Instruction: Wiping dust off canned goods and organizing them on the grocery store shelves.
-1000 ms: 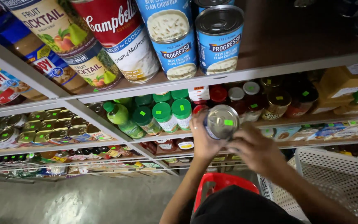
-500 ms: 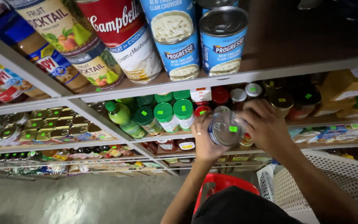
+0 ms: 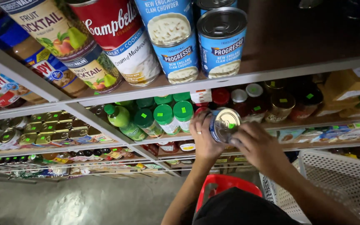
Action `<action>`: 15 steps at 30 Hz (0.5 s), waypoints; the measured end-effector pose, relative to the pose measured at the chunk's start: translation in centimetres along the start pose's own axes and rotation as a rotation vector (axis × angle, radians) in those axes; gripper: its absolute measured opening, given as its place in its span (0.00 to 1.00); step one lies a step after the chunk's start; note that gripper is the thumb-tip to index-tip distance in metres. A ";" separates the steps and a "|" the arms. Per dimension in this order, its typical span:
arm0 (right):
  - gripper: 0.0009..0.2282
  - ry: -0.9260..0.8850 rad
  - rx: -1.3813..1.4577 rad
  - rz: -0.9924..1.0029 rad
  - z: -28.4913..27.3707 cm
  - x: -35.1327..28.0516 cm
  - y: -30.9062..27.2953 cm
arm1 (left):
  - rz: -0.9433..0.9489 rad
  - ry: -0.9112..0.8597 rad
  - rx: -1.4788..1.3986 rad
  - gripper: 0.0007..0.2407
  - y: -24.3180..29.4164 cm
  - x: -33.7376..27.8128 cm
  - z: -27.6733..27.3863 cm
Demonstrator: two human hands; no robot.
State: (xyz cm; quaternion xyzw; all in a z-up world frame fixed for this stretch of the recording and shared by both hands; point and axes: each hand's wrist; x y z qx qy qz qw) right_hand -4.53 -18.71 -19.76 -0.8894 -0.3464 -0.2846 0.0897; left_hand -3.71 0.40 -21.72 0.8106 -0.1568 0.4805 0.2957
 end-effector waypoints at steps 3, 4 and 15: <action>0.06 0.012 0.266 0.052 -2.3 1.1 -0.2 | -0.177 -0.089 -0.278 0.43 -0.6 -1.4 0.4; 0.06 0.104 0.496 0.191 -3.4 1.5 0.9 | -0.446 -0.137 -0.545 0.45 0.2 -0.7 -0.2; 0.28 0.279 0.767 0.151 3.2 2.9 -0.7 | -0.968 0.071 -1.278 0.24 1.9 -4.2 4.3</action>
Point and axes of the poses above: each hand's wrist, its own x-axis towards the middle knuckle, its own z-axis out of the palm, y = z × x, and after that the axes turned 5 degrees about -y, right-handed
